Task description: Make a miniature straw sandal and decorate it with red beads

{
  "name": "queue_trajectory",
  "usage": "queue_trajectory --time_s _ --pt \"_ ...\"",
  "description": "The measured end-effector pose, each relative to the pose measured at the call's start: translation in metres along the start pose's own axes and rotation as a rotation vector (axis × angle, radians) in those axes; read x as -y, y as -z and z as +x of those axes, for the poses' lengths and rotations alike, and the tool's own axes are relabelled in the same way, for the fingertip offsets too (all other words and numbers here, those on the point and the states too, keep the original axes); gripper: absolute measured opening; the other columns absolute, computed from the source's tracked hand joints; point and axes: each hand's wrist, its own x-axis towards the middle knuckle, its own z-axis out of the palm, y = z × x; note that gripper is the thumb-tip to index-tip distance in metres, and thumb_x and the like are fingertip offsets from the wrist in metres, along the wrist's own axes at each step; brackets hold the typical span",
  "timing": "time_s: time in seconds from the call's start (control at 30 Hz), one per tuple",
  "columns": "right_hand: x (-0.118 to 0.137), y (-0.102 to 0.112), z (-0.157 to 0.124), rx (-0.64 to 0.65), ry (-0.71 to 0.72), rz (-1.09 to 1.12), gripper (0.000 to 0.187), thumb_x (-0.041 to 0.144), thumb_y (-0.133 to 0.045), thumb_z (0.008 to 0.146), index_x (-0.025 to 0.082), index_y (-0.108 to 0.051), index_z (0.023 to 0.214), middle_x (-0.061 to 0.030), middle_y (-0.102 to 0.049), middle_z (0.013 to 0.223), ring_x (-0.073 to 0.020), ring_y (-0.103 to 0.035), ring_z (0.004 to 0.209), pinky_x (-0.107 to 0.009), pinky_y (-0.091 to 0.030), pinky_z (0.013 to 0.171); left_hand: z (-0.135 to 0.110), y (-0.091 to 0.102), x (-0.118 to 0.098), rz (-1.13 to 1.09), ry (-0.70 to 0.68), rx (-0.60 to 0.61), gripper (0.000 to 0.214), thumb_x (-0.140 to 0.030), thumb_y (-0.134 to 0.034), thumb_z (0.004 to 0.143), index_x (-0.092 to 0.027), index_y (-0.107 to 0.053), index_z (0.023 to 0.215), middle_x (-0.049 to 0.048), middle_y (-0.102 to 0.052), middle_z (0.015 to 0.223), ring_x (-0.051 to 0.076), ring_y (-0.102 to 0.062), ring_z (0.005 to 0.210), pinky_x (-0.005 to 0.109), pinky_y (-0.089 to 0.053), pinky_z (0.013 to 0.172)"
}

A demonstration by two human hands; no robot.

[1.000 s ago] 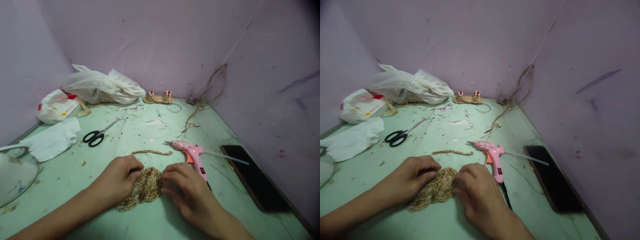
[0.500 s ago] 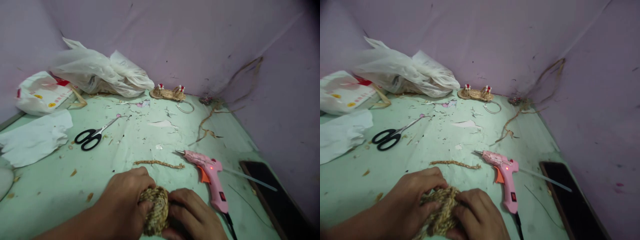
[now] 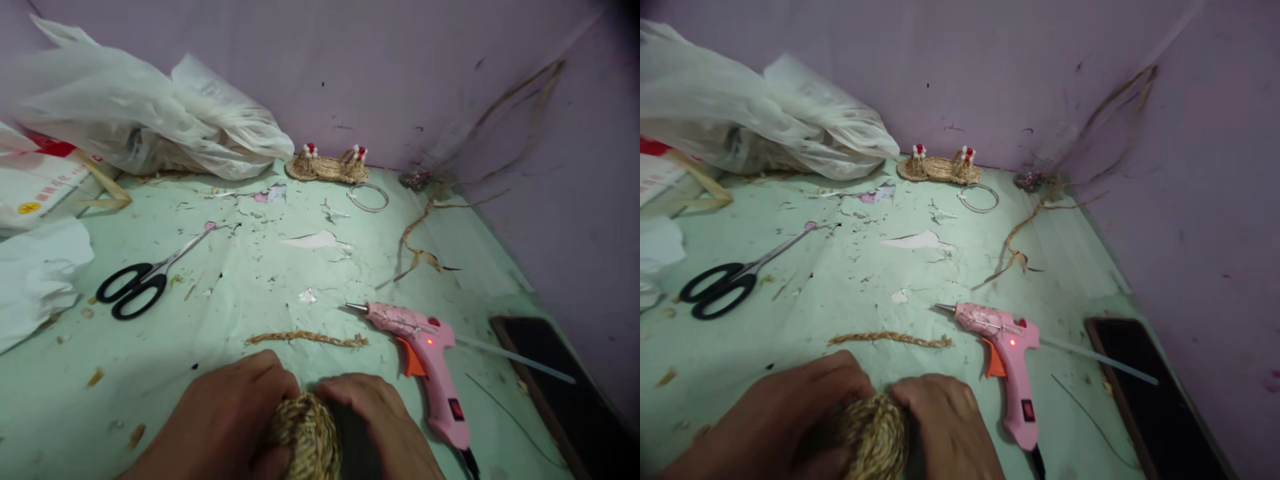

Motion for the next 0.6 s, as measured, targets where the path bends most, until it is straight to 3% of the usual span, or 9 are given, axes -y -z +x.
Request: queue_trajectory --time_s 0.17,0.33,0.6 --pt "-0.011 -0.002 0.0 0.026 0.07 -0.04 0.058 0.058 -0.051 0.081 0.029 -0.036 0.129 -0.0062 -0.065 0.104 -0.0236 -0.063 0.091 -0.032 -0.054 0.073 -0.001 0.002 -0.002 0.032 -0.029 0.071 0.042 -0.013 -0.053 0.049 -0.025 -0.061 0.088 0.0005 -0.064 0.09 0.022 -0.056 0.082 0.031 -0.04 0.07" --pt "-0.012 -0.004 -0.003 0.021 0.09 -0.079 0.073 0.051 -0.061 0.077 0.028 -0.027 0.136 -0.0064 -0.064 0.105 -0.0247 -0.062 0.09 -0.034 -0.052 0.074 0.0 0.001 0.002 0.055 -0.048 0.121 0.047 -0.01 -0.051 0.05 -0.025 -0.06 0.093 0.0016 -0.062 0.095 0.022 -0.055 0.084 0.032 -0.039 0.071" --pt "0.003 -0.013 0.004 -0.038 -0.075 -0.062 0.084 0.009 -0.064 0.066 0.03 -0.021 0.135 -0.0019 -0.063 0.096 -0.0225 -0.061 0.08 -0.034 -0.048 0.071 0.005 0.005 0.001 0.039 -0.064 0.189 0.031 -0.015 -0.055 0.057 -0.022 -0.059 0.087 0.0039 -0.061 0.091 0.021 -0.054 0.079 0.032 -0.04 0.068"
